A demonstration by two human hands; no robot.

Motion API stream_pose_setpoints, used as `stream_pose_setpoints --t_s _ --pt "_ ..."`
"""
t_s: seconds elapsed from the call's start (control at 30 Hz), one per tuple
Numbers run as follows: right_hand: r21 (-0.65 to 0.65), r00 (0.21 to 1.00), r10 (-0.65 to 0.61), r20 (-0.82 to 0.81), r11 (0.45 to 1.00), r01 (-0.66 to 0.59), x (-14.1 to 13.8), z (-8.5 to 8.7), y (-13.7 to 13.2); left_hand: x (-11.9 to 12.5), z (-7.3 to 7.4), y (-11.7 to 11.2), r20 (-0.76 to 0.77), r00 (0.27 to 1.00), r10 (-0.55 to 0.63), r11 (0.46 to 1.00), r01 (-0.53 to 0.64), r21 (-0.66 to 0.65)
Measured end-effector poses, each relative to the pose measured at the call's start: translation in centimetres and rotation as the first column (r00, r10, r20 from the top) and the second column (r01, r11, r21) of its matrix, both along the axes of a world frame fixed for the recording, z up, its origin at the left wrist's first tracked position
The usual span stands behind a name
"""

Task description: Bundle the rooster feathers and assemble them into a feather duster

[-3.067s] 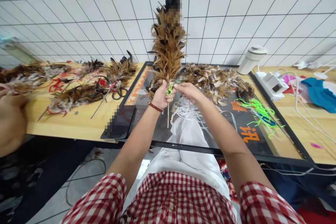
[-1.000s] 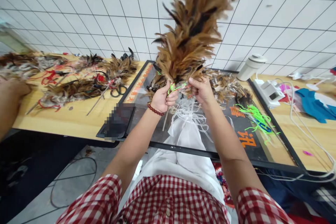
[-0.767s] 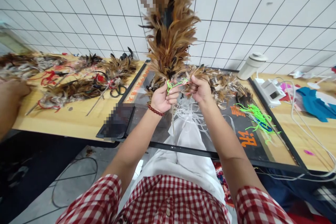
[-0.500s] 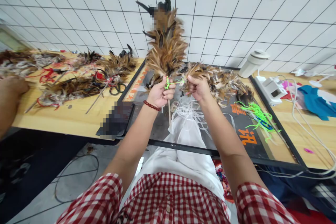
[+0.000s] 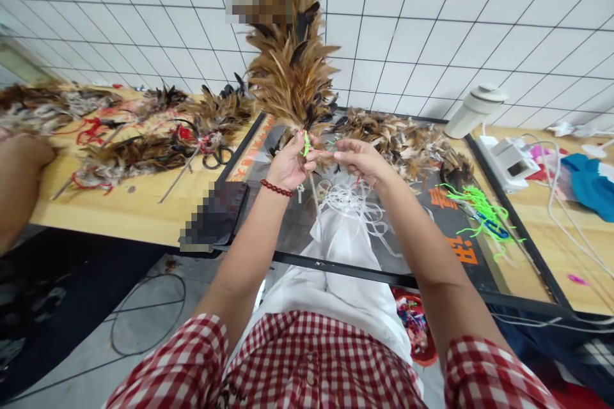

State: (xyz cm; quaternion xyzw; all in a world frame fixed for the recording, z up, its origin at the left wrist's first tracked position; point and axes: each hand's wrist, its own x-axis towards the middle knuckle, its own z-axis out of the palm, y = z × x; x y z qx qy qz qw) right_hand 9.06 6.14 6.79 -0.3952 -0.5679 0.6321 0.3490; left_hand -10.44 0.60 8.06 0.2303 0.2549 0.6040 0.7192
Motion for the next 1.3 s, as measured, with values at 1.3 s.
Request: stream_pose_setpoints --t_s 1.3 --pt "0.578 0.728 -0.627 0.277 0.714 0.395 9.6 3.2 1.0 -0.9 5.8 5.1 -0.208 0.939 -0.274 0.954 0.292 0.064"
